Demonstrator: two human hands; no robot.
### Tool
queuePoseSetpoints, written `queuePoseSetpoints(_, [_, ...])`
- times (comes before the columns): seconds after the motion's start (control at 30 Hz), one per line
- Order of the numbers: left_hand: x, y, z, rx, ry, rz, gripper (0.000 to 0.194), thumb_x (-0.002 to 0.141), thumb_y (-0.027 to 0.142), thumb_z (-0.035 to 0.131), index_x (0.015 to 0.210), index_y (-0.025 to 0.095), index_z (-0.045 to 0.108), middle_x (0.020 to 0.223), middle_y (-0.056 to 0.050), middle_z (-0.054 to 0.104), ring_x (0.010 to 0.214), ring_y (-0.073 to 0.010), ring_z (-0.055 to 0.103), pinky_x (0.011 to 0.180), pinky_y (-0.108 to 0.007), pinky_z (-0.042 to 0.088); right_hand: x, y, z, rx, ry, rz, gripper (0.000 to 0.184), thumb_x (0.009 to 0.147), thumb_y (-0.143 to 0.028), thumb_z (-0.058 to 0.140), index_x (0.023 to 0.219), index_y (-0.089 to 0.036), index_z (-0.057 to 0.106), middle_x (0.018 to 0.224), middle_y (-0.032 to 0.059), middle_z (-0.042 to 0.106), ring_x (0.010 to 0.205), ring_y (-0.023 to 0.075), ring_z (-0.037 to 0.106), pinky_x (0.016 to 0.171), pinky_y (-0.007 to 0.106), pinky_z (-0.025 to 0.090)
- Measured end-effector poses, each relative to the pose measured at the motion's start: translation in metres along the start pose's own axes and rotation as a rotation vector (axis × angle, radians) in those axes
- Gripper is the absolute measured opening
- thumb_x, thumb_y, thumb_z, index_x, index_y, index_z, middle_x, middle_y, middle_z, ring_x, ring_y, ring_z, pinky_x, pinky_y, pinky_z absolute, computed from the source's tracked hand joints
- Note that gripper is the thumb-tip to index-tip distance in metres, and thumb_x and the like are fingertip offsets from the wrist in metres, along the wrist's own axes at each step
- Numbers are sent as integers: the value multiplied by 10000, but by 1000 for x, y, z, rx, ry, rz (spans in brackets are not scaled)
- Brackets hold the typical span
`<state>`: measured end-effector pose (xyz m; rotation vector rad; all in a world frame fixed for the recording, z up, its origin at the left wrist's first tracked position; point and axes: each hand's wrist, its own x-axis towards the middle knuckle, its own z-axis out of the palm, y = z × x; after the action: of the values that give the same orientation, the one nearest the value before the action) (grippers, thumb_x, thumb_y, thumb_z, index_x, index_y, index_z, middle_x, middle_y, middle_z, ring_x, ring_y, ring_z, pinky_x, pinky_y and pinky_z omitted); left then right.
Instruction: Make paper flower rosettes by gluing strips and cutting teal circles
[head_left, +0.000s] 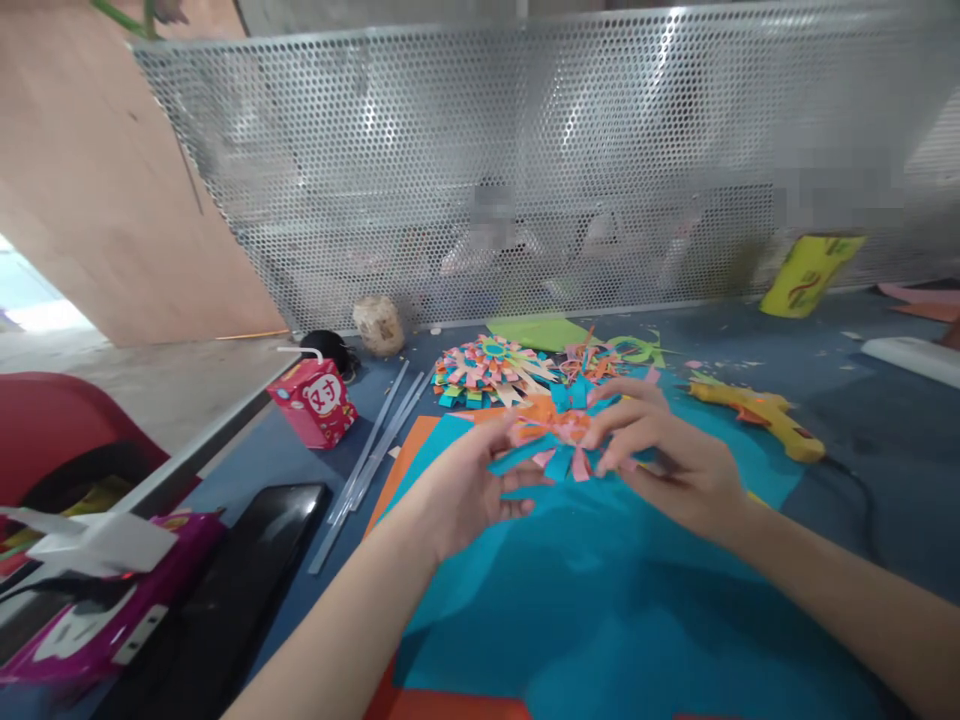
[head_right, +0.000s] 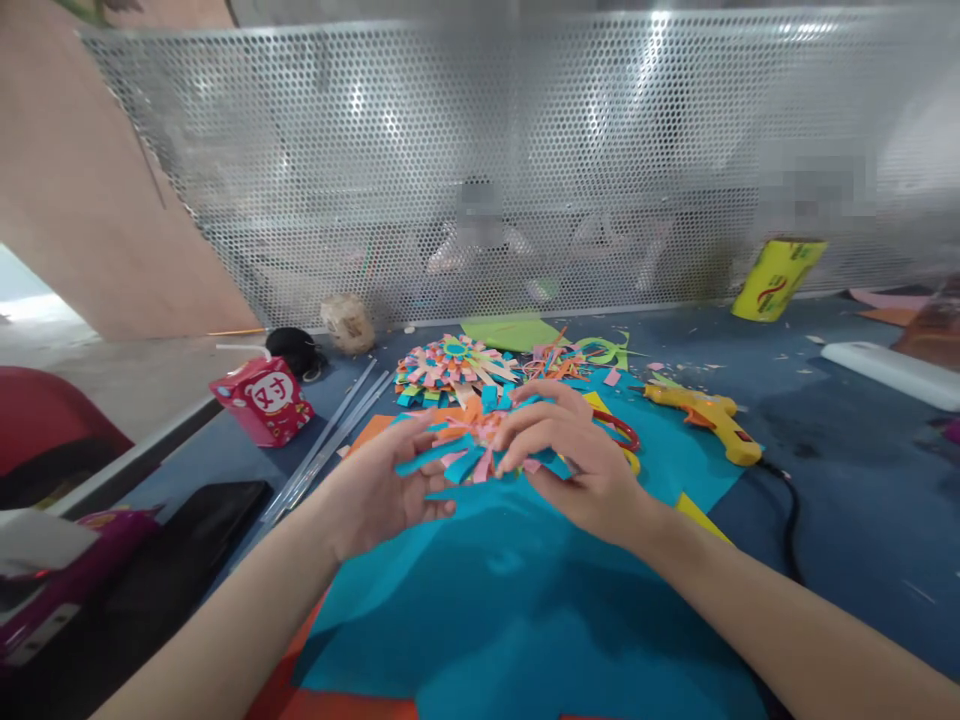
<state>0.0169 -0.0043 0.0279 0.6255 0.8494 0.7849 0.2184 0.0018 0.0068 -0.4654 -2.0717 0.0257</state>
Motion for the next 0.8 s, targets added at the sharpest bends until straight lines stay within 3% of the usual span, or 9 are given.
queuePoseSetpoints(0.13, [3,-7,0,48,33,59,173,657,267,704,799,195,636,791,17,613,599,-91,554,564,-254,443,-1,-1,-1,60,-16,37,264,784,-45,471,701,-257,603,989,8,591,1072,177,491,887,372,417])
queuePoseSetpoints(0.27, [0,-5,3,59,44,87,176,644,291,711,745,170,633,734,1,605,593,-102,545,563,-259,456,-5,-4,-2,235,-22,208,270,784,-58,511,589,-226,590,1184,-16,483,1093,159,475,772,258,458])
queuePoseSetpoints(0.37, [0,-4,5,57,37,31,164,671,276,681,754,146,626,677,-19,605,588,-112,554,552,-243,450,-7,-3,-1,325,-69,246,294,781,-68,530,522,-203,560,1210,-21,481,1099,165,481,775,246,456])
queuePoseSetpoints(0.47, [4,-6,3,61,80,73,135,669,228,674,740,129,614,667,-30,615,577,-104,563,546,-219,446,-2,0,-3,310,-55,212,278,799,-85,507,556,-204,571,1263,-15,471,1138,184,472,811,280,465])
queuePoseSetpoints(0.57, [12,-8,-3,32,89,197,186,622,262,711,697,137,597,610,0,593,518,-82,540,496,-196,425,6,15,-18,82,49,231,124,816,-189,511,824,-244,622,1281,20,476,1157,202,466,863,363,460])
queuePoseSetpoints(0.63, [17,-7,-8,-6,154,290,232,570,268,747,651,146,567,535,39,548,456,-60,504,484,-192,424,4,35,-37,-240,49,385,244,805,-287,527,1040,-254,583,1238,62,516,1135,231,483,856,427,453])
queuePoseSetpoints(0.67, [19,-7,-9,-14,205,330,257,545,268,762,636,149,553,515,49,538,440,-58,498,486,-196,430,-1,48,-48,-461,35,470,281,788,-356,532,1042,-251,590,1144,75,577,1065,250,528,821,459,457])
queuePoseSetpoints(0.73, [22,-5,-10,-13,307,398,300,501,270,783,627,153,537,502,51,547,432,-68,510,483,-206,438,-22,77,-71,-627,89,584,298,692,-442,610,800,-168,650,928,174,628,937,346,560,745,567,419])
queuePoseSetpoints(0.8, [23,-5,-9,8,360,444,324,480,277,793,645,152,543,510,41,572,445,-82,535,480,-208,439,-52,107,-92,-926,139,825,425,476,-563,713,451,-181,529,736,207,610,822,381,565,656,545,421])
